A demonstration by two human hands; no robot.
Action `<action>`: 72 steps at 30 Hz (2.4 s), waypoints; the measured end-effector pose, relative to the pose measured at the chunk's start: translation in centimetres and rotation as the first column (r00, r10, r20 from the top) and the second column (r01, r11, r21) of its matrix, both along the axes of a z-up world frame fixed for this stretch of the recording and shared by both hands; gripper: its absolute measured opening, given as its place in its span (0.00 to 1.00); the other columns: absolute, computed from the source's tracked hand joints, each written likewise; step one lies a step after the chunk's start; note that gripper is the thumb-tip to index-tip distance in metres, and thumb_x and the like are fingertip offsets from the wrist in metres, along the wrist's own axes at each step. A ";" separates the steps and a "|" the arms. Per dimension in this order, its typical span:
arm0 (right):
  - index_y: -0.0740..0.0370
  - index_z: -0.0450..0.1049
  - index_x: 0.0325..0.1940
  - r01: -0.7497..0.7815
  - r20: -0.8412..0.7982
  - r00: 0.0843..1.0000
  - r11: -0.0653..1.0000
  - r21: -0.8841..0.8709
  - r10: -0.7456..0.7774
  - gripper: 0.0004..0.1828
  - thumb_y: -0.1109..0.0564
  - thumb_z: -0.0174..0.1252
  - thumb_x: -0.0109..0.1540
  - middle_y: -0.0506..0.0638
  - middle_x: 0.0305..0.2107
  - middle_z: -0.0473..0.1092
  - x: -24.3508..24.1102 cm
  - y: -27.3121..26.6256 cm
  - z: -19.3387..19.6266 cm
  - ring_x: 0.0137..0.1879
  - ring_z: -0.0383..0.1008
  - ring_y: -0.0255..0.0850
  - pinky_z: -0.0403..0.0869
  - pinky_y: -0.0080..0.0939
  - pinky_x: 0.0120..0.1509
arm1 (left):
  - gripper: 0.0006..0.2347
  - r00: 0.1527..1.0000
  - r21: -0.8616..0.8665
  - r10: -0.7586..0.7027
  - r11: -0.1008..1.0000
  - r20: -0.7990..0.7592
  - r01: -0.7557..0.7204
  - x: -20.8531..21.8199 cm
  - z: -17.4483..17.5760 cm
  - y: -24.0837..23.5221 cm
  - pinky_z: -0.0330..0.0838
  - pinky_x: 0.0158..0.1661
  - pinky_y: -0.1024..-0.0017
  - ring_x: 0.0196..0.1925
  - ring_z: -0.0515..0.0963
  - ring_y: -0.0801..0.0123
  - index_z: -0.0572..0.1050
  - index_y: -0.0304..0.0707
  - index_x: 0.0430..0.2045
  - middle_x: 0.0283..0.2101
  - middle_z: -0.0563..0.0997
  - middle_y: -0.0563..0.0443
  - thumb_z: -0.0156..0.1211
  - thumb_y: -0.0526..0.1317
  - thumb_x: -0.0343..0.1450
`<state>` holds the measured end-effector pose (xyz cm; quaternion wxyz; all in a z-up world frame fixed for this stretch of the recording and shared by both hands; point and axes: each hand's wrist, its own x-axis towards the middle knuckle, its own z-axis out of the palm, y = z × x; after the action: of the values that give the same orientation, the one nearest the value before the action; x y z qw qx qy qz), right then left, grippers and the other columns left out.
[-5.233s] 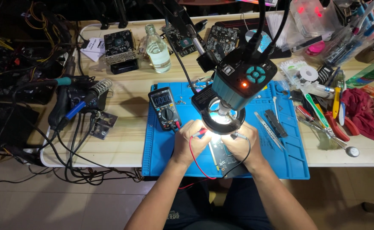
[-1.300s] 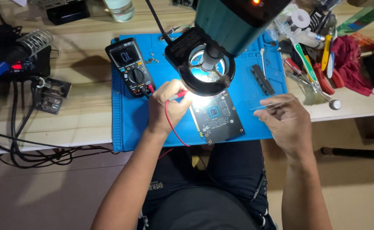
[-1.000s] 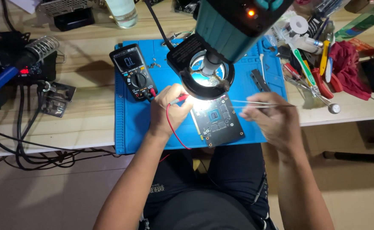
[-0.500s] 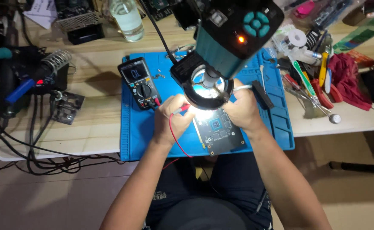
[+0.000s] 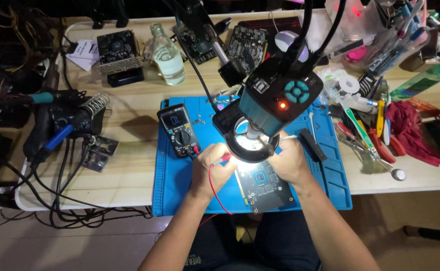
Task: The person uses a multimeter to test points on a circuit board placed on a blue mat under a magnifying lamp. They hold the multimeter probes against various components on the board while observing the digital display.
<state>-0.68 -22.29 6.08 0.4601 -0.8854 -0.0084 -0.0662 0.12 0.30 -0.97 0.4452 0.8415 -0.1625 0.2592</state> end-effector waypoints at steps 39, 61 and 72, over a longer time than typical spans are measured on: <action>0.59 0.86 0.43 -0.002 0.075 0.997 1.000 -0.026 0.004 0.10 0.53 0.75 0.61 0.52 0.35 0.84 -0.4 1.2 1.4 0.49 0.85 0.55 0.82 0.57 0.60 | 0.08 1.000 0.011 -0.008 1.000 0.021 0.008 -0.3 1.2 -0.3 0.80 0.33 0.63 0.28 0.82 0.49 0.74 0.47 0.22 0.20 0.74 0.48 0.70 0.35 0.62; 0.57 0.87 0.41 -0.001 0.114 0.993 1.000 0.022 -0.001 0.08 0.54 0.76 0.61 0.50 0.35 0.84 -0.3 1.3 1.2 0.48 0.86 0.51 0.82 0.55 0.59 | 0.08 0.999 -0.012 -0.027 1.000 0.025 0.028 0.0 0.8 0.0 0.80 0.34 0.64 0.29 0.82 0.50 0.73 0.48 0.21 0.21 0.76 0.49 0.70 0.35 0.62; 0.60 0.82 0.40 0.040 0.166 0.985 0.999 -0.016 -0.036 0.04 0.64 0.64 0.62 0.56 0.34 0.82 1.3 -3.7 -3.5 0.51 0.84 0.56 0.81 0.60 0.63 | 0.08 0.998 -0.046 -0.053 0.997 0.040 0.055 -0.1 1.6 -0.4 0.81 0.35 0.64 0.29 0.84 0.51 0.77 0.44 0.21 0.21 0.79 0.48 0.73 0.31 0.63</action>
<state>0.62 -25.97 2.56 0.4479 -0.8812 -0.0304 -0.1484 0.06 -0.08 0.67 0.4685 0.8210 -0.1874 0.2671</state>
